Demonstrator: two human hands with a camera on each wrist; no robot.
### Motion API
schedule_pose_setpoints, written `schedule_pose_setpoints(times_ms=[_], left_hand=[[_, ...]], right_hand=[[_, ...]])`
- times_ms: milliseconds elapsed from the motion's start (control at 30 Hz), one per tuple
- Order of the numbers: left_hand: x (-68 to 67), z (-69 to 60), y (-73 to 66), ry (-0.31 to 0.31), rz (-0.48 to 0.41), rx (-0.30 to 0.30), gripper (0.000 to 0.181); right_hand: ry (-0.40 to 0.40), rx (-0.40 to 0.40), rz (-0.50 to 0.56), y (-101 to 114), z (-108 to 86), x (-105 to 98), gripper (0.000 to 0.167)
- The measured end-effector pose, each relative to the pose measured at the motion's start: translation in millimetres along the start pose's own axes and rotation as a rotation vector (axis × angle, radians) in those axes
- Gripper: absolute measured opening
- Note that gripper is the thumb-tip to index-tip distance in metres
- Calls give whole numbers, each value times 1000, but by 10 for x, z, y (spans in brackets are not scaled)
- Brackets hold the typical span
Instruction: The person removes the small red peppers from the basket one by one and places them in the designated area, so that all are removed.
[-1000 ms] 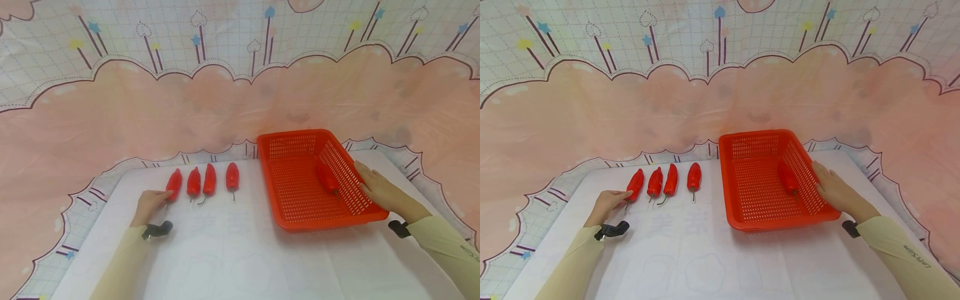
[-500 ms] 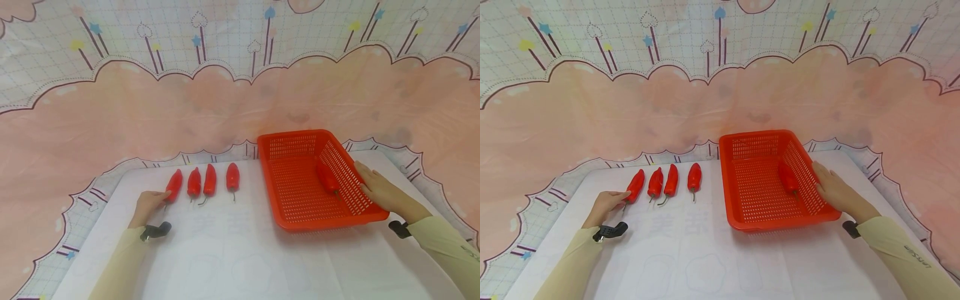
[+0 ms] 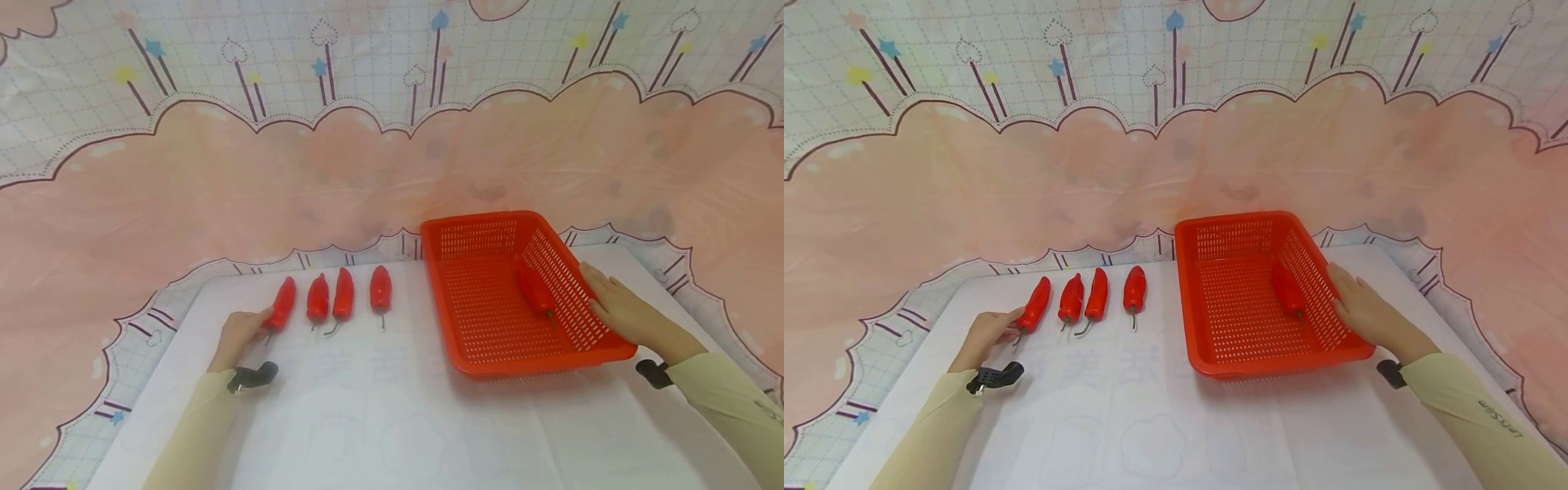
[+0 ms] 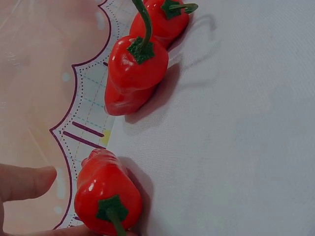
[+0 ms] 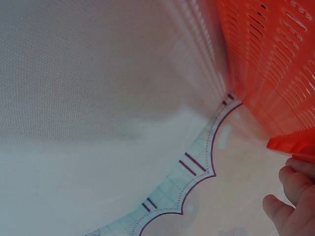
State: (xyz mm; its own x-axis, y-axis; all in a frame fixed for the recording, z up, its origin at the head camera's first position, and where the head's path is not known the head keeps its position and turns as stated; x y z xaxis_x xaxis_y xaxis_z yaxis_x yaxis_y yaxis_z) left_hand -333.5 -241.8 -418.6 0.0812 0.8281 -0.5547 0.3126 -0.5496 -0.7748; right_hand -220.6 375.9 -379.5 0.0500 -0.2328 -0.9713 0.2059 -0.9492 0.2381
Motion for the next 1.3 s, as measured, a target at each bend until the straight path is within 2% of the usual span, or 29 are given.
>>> schedule_pose_setpoints(times_ms=[400,633,767,1000,1133,1300], left_hand=[[-2,9,23,-11,-12,-25,64],[-45,3,-9,-8,9,17,62],[-65,5,-18,-3,10,14,64],[-84,23,-12,9,-19,3,66],[-110,24,-13,12,-26,24,68],[-140,48,50,26,-86,46,73]], right_hand=[[-4,-7,7,-1,1,-3,66],[-2,-10,13,-9,10,-12,66],[4,-6,8,-6,15,-14,67],[8,-3,3,-3,13,-12,66],[13,1,7,-3,5,-5,67],[9,-3,11,-9,-5,11,67]])
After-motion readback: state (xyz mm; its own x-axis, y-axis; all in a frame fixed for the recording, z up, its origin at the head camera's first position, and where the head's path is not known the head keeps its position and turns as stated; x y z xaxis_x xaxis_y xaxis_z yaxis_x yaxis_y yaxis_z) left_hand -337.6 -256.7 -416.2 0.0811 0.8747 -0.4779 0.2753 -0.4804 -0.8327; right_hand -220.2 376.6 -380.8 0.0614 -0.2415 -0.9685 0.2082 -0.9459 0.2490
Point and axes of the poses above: each hand's wrist, its own z-axis towards the middle knuckle, its own x-axis out of the palm, y = z × x, the point moved 2 cm from there along z, towards the middle knuckle, and after that the axes turned 9 degrees about -z, right-handed, at the moved point
